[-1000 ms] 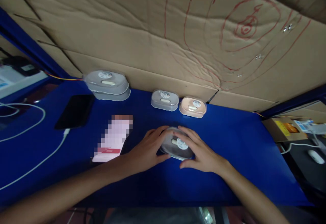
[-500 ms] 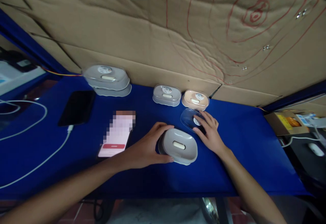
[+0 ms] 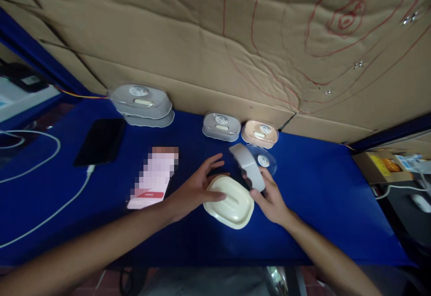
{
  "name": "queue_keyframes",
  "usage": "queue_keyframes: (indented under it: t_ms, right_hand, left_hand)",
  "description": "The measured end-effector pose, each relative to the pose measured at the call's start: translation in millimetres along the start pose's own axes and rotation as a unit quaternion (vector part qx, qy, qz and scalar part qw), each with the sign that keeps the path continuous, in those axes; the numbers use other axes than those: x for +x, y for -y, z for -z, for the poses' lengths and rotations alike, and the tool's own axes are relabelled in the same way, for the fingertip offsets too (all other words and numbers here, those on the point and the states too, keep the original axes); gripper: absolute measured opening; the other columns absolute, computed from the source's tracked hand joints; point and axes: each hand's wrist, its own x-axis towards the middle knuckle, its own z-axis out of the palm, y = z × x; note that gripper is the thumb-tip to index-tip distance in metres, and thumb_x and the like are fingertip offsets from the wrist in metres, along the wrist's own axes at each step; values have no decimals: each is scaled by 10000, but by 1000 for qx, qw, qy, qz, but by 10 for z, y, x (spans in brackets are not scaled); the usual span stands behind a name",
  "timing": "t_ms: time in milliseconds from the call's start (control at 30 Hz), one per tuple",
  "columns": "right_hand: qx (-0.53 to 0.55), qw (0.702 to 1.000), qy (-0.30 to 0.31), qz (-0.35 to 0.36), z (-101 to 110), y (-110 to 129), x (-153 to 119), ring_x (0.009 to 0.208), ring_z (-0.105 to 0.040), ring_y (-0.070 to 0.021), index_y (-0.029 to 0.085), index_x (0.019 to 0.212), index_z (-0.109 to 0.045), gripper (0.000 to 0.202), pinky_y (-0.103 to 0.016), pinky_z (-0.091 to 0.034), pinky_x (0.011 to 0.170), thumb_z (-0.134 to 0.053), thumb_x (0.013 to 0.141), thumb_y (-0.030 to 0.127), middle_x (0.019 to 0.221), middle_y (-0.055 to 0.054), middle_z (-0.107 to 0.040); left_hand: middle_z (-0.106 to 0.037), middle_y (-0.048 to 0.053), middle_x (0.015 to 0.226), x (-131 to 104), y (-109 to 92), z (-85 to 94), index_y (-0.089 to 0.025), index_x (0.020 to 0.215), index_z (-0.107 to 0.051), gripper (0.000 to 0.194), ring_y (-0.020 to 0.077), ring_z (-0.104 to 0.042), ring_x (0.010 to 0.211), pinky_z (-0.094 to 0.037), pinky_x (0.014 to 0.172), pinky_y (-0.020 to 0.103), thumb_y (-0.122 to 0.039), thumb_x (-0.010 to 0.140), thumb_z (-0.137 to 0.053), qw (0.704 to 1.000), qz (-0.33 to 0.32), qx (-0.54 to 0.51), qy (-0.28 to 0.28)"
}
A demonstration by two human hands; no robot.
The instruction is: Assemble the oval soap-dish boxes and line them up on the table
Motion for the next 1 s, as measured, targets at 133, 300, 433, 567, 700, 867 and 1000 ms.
queue_keyframes:
  t_ms: [133,300,433,567,700,867,1000]
  right_hand:
    - [-11,997,-81,-18,20,-21,-55,1476,-524,-330,308,1588,-473,534,-517,-459,1220,-524,1088,489,1574,-122,-530]
    - [-93,992,22,78,83,65,-56,1645,-258,-359,353,1688,-309,672,-612,-330,1302,-562,1070,430,1790,-68,-236]
    - [-143,978,92,121,111,163,-21,1629,-302,-354,346,1672,-346,689,-654,-313,1301,-614,1037,331,1760,-61,-325]
    - [-252,950,147,108,52,235,4,1634,-293,-344,287,1668,-359,652,-674,-251,1316,-585,1057,328,1754,-103,-337]
    - [-284,934,184,111,-75,242,6,1657,-223,-346,207,1670,-349,634,-668,-241,1320,-544,1084,348,1764,-147,-295]
    - [-288,924,216,128,-131,202,-3,1673,-169,-318,229,1706,-262,671,-649,-194,1338,-521,1090,293,1774,-126,-278]
    - [-262,939,184,128,33,16,50,1664,-194,-354,305,1723,-197,788,-663,-230,1314,-525,1067,593,1798,-125,-197]
  left_hand:
    - [-692,118,1425,-5,6,18,-229,1327,-714,580,307,-633,1319,-482,1083,394,-270,777,-894,999,34,12,-15]
    - [-775,48,1267,13,-68,37,-231,1153,-710,358,201,-728,1038,-537,840,277,-262,828,-854,992,3,-68,-104]
    - [-742,32,1342,13,-140,20,-265,1209,-662,418,177,-724,1065,-549,827,253,-241,844,-864,988,-22,-101,-117]
    - [-721,39,1375,-8,-131,-45,-272,1281,-654,431,200,-692,1173,-556,910,272,-317,895,-842,986,-28,-120,-115]
    - [-750,53,1248,-32,-86,-89,-258,1370,-638,545,233,-685,1141,-564,893,308,-538,925,-782,987,18,-133,-87]
    - [-716,12,1288,-65,-109,-81,-362,1443,-550,733,223,-683,1148,-547,905,308,-319,807,-912,992,59,-109,-28]
    - [-718,3,1222,-62,-122,-61,-345,1392,-583,686,188,-702,1017,-538,800,271,-180,794,-876,989,97,-93,-53]
